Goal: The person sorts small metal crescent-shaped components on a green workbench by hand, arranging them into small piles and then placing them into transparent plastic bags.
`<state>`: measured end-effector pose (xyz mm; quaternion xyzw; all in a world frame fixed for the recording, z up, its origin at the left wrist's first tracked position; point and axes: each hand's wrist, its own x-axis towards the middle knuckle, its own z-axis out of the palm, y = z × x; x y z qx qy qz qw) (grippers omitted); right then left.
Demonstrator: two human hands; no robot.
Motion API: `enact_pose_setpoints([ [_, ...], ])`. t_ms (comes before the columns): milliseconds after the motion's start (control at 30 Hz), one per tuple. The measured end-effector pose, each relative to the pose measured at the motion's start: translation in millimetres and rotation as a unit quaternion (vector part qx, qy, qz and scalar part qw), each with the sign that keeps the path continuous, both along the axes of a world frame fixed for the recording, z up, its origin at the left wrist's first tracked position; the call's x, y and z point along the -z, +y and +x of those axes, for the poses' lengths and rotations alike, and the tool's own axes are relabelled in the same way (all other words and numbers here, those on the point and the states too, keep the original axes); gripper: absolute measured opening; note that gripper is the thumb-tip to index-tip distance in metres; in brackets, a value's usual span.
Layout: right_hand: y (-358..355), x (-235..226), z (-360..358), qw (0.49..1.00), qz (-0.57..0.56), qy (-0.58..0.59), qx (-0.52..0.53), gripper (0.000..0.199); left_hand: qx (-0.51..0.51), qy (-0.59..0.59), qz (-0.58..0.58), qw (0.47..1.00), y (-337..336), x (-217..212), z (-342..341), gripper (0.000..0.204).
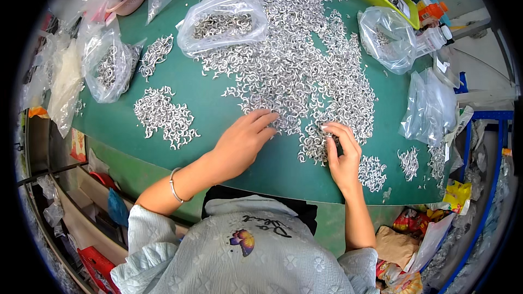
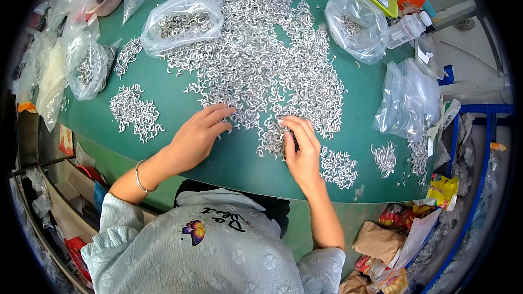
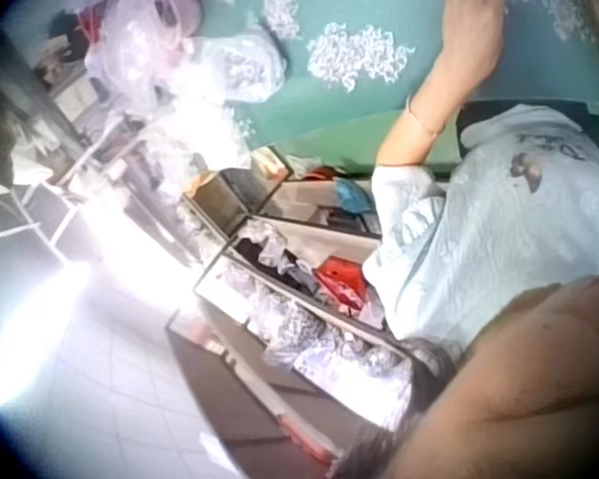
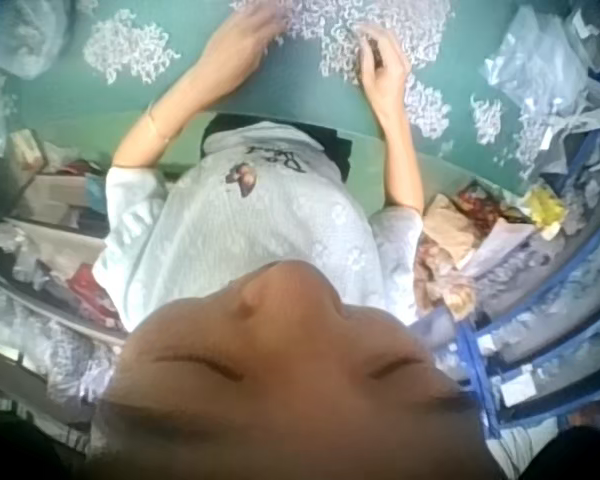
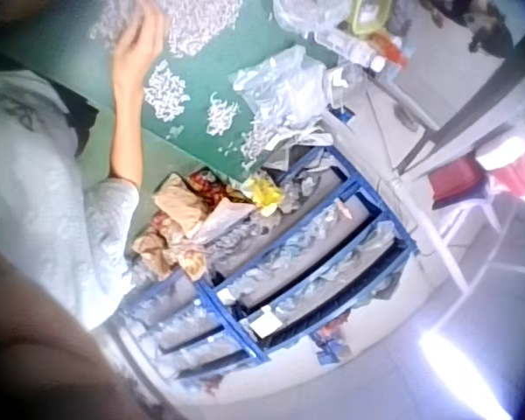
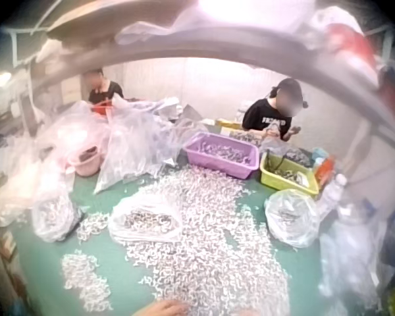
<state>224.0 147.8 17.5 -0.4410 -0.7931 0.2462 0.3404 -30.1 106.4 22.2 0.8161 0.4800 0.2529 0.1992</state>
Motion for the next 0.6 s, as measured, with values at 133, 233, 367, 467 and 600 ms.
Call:
enact_pose_setpoints([
  [133,-18.7,-2.6,5.0,0.998,0.005,-0.056,0.023,0.024,-0.009,-0.021,-0.027,0.999,-15.9,4.0,-1.2,0.032],
  [233,-41.6,-4.8,-3.5,0.986,0.007,-0.161,0.042,0.057,-0.091,0.053,0.026,0.994,-16.2,-2.0,9.2,0.041],
  [367,-46.5,14.6,-15.4,0.988,0.019,-0.153,0.02,0.055,-0.133,0.115,0.018,0.984,-10.0,16.4,20.4,0.053],
  [467,-26.7,20.2,-18.1,0.991,0.061,-0.117,0.001,0.043,-0.067,0.059,-0.001,0.996,-9.8,22.0,20.3,0.051],
  [600,6.9,19.7,-20.8,0.997,0.063,-0.046,0.015,0.034,-0.033,-0.004,0.039,0.999,-5.2,29.0,16.6,0.033],
])
